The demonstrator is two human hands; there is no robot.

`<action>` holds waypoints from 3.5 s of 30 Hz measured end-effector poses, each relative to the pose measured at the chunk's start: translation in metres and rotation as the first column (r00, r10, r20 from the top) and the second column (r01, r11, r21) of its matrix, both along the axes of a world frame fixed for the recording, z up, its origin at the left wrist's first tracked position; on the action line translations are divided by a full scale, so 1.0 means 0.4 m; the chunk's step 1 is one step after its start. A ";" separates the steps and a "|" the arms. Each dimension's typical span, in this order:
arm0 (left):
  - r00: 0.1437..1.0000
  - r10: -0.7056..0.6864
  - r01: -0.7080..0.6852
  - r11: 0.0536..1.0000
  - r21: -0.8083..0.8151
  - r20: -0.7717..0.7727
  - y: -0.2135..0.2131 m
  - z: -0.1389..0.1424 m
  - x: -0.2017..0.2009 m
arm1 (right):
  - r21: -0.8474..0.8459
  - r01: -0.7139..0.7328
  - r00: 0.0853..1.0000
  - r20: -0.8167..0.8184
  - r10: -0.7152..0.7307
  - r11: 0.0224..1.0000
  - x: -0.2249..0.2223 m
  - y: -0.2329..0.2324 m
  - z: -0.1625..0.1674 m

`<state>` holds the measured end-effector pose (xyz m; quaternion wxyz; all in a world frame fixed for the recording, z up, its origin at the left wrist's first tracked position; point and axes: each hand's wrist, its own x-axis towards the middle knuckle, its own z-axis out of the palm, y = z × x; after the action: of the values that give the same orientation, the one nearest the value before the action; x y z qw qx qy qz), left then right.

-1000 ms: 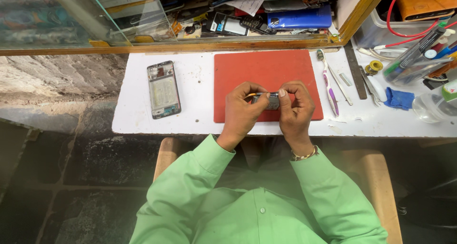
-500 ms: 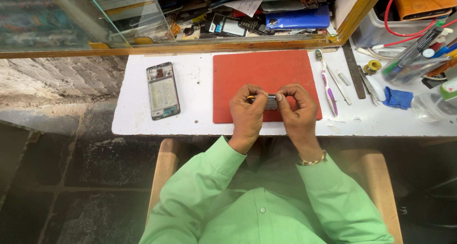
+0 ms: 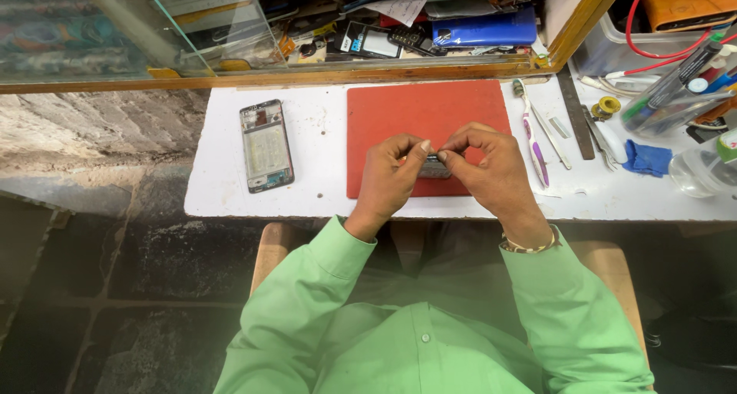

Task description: The person holds a rectangular phone battery and repeatedly peels and presses the orange connector tab at the top edge. They rotate the battery to inspect both sides and the connector area, then place it on a red mat while continuing to adjust the tab. A disassembled phone body remains on the table throughout.

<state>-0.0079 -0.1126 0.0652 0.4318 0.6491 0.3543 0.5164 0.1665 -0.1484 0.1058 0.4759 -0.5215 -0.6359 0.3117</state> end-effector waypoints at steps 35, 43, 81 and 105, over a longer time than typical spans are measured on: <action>0.853 0.151 -0.042 0.974 -0.222 0.500 -0.026 -0.072 0.081 | 0.133 0.003 0.947 0.318 -0.046 0.991 -0.016 0.022 0.048; 0.786 0.161 -0.016 0.970 -0.241 0.597 -0.041 -0.080 0.074 | 0.360 -0.136 0.884 0.464 -0.051 0.923 -0.012 0.026 0.061; 0.833 0.146 -0.104 0.989 -0.108 0.534 -0.085 -0.056 0.090 | 0.296 -0.433 0.780 0.597 0.188 0.851 0.006 0.055 0.101; 0.899 0.167 -0.097 0.978 -0.187 0.405 -0.072 -0.040 0.060 | 0.200 -0.456 0.624 0.767 0.152 0.867 -0.026 0.081 0.128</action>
<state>0.0163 -0.1414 0.0493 0.5128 0.4604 0.3377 0.6411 0.1559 -0.1159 0.1569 0.2122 -0.3823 -0.8989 0.0274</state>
